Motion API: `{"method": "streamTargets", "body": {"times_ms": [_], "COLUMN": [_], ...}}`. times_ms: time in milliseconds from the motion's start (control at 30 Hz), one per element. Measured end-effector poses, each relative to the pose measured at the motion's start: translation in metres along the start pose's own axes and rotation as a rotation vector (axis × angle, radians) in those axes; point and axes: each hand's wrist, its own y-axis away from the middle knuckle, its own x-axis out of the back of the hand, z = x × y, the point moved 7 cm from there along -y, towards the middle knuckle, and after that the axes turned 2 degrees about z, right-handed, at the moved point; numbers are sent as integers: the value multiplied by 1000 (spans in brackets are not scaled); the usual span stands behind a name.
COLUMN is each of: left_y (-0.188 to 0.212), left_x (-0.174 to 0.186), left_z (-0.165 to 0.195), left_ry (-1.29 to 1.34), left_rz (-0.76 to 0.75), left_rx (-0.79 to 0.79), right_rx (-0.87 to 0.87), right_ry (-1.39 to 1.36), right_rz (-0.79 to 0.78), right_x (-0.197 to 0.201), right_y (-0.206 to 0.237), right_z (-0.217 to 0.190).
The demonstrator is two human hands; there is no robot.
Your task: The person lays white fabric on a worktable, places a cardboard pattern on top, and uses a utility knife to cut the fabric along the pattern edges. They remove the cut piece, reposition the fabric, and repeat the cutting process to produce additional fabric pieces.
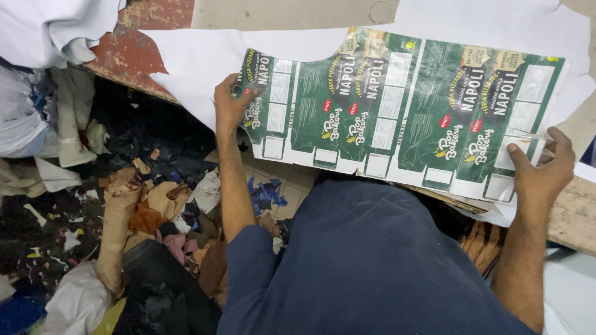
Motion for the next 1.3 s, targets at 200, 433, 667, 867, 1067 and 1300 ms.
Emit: {"method": "streamTargets", "body": {"times_ms": [200, 433, 667, 867, 1067, 1300], "left_y": [9, 27, 165, 186, 169, 152], "left_x": [2, -14, -144, -172, -161, -148], "left_z": [21, 70, 177, 185, 161, 136], "left_ry": [-124, -596, -1083, -913, -973, -1017], "left_rz": [86, 357, 323, 235, 280, 258], "left_rx": [68, -298, -844, -874, -907, -984], "right_rx": [92, 281, 216, 235, 242, 272], "right_ry": [-180, 25, 124, 125, 43, 98], "right_rz": [-42, 8, -89, -106, -120, -91], "right_x": [5, 10, -4, -8, -11, -11], "right_y": [21, 47, 46, 44, 42, 43], "right_z": [-24, -79, -45, -23, -24, -22]}}
